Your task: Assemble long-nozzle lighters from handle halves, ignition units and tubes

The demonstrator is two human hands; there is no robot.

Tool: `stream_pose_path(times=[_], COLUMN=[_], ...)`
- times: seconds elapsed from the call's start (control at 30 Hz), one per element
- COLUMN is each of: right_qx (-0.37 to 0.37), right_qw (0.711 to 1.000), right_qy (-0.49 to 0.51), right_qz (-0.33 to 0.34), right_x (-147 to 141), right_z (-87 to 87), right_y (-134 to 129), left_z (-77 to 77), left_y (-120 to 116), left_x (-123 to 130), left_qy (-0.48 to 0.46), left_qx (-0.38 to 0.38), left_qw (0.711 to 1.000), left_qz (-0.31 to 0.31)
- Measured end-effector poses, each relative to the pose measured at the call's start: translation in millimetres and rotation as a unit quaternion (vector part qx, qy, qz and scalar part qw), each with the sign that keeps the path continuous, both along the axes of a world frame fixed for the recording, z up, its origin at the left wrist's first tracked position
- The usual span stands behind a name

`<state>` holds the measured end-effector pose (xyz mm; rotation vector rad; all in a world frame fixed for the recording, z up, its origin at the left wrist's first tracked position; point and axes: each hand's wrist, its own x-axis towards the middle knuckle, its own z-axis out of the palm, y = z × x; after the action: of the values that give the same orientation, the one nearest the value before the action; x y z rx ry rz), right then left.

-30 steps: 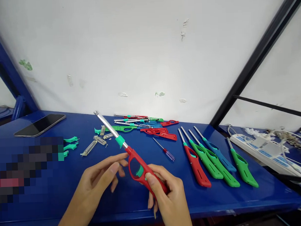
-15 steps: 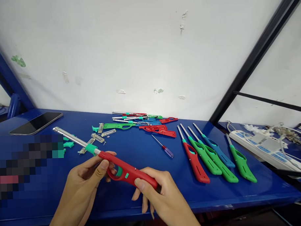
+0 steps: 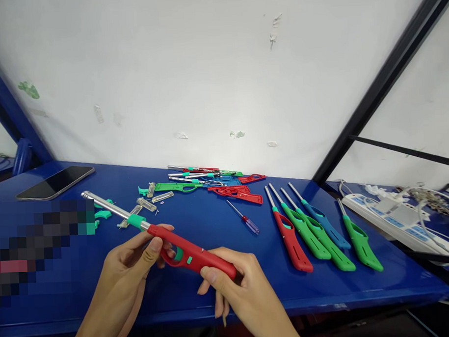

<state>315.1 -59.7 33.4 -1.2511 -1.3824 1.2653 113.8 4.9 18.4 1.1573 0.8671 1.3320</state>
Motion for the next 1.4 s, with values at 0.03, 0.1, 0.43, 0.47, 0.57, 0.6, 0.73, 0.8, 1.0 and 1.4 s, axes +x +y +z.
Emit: stream_pose_path(times=[0.03,0.1,0.43,0.47,0.57,0.6,0.73,0.8,1.0,1.4], right_qx=[0.006,0.019,0.131,0.14,0.143,0.132,0.043,0.0,-0.033,0.014], right_qw=[1.0,1.0,0.973,0.972,0.972,0.974,0.983,0.984,0.984,0.984], right_qy=[0.005,0.007,-0.143,-0.145,-0.145,-0.146,-0.156,-0.166,-0.171,-0.171], right_qz=[-0.001,-0.006,-0.128,-0.123,-0.113,-0.113,-0.091,-0.058,-0.043,-0.049], right_x=[0.7,1.6,-8.8,-8.7,-7.8,-7.6,-7.3,-7.5,-8.2,2.9], right_z=[-0.6,-3.2,-12.3,-11.6,-11.4,-11.5,-6.0,1.0,10.5,-7.3], right_y=[0.0,-1.3,-8.5,-8.2,-9.1,-10.0,-14.3,-15.1,-14.1,-13.2], left_z=[-0.4,-1.1,3.5,3.8,4.3,4.4,4.5,4.1,5.1,0.7], left_y=[0.1,0.2,-1.0,-0.9,-0.4,-0.4,-2.0,-3.2,-2.9,-1.9], left_x=[-0.1,-0.4,-1.3,-1.4,-1.1,-1.1,-1.7,-1.6,4.4,0.6], left_qy=[0.003,0.01,-0.019,-0.021,-0.035,-0.041,-0.046,-0.018,0.0,-0.086], left_qx=[-0.002,-0.01,-0.083,-0.084,-0.086,-0.085,-0.068,-0.047,-0.044,-0.071], left_qw=[1.0,1.0,0.996,0.996,0.996,0.996,0.996,0.997,0.992,0.993], left_qz=[0.002,0.006,0.007,0.003,-0.002,-0.003,-0.018,-0.054,-0.122,0.035])
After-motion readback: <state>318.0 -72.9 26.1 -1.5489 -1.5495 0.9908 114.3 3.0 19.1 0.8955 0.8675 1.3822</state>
